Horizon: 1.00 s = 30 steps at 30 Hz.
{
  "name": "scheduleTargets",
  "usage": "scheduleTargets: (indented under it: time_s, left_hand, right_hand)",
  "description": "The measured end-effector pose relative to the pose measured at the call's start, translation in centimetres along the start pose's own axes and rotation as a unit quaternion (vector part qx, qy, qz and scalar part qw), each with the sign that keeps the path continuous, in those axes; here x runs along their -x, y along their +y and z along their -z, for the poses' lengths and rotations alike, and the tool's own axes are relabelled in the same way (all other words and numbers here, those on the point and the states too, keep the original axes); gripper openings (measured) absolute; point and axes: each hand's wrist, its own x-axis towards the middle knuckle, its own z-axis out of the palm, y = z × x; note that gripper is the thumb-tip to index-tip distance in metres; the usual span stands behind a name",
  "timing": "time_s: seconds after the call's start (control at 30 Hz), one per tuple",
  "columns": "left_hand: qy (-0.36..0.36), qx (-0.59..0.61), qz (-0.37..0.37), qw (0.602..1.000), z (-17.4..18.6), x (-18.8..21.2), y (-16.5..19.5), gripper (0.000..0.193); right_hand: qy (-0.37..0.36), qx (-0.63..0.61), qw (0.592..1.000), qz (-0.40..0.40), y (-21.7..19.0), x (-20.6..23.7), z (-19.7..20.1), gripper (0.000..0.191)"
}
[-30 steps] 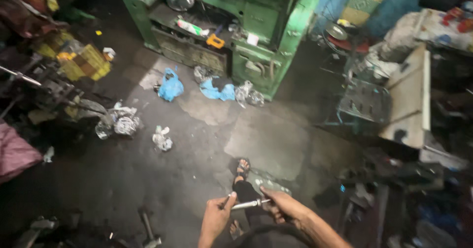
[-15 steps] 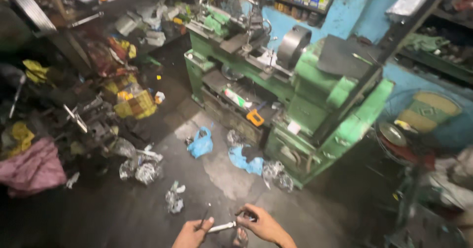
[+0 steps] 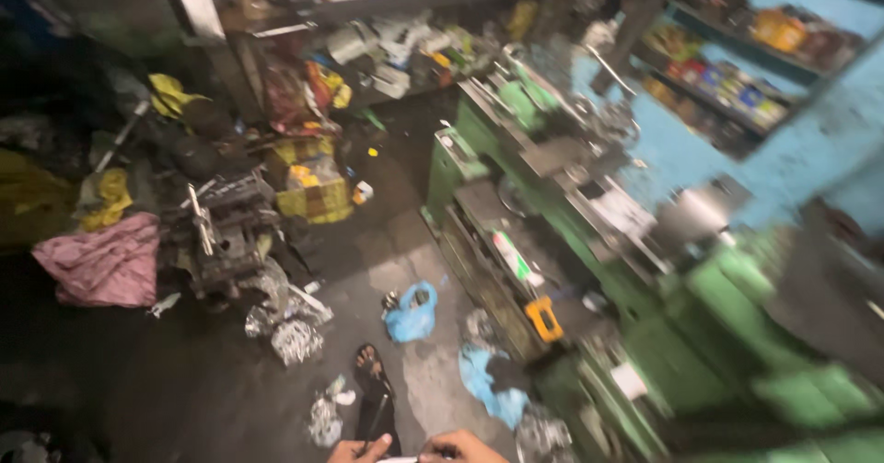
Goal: The person works on a small engine cylinder head at a cluttered workbench, fitting a metal part into it and driving it with a hammer. They then pick up a screwdriver, carry parts across the workshop, and use the screwdriver on the cylinder head mounted near a machine.
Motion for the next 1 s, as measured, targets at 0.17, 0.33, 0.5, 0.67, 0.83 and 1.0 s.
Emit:
scheduleTargets:
  time_s: [0.17,0.33,0.5,0.67,0.83,1.0]
  left_hand:
    - [0.014,-0.017,-0.044,0.999,6.5,-11.5,8.4,0.050]
    - [0.060,-0.053,-0.079,0.994,15.2,-21.8,17.5,0.056]
    - [0.057,-0.067,-0.162,0.983,21.9,-29.5,24.3,0.057]
    - [0.000,-0.057,-0.110,0.992,24.7,-37.7,28.9,0.051]
    - [0.017,-0.048,-0.088,0.995,26.8,-45.8,31.4,0.053]
    - [0.036,-0.063,-0.062,0.995,28.5,-57.2,38.0,0.055]
  right_hand:
    - [-0.074,0.054,0.990,0.111,-4.3,-13.6,9.9,0.024]
    - [0.092,0.231,0.968,0.029,-10.1,-25.4,18.8,0.024]
    - [0.194,0.333,0.918,-0.096,-11.1,-33.3,26.6,0.047]
    - [0.139,0.123,0.977,0.106,-9.7,-39.3,31.7,0.021]
    - [0.165,0.080,0.981,0.063,-10.3,-46.2,37.0,0.026]
    - [0.169,0.060,0.982,0.067,-10.6,-54.7,47.1,0.019]
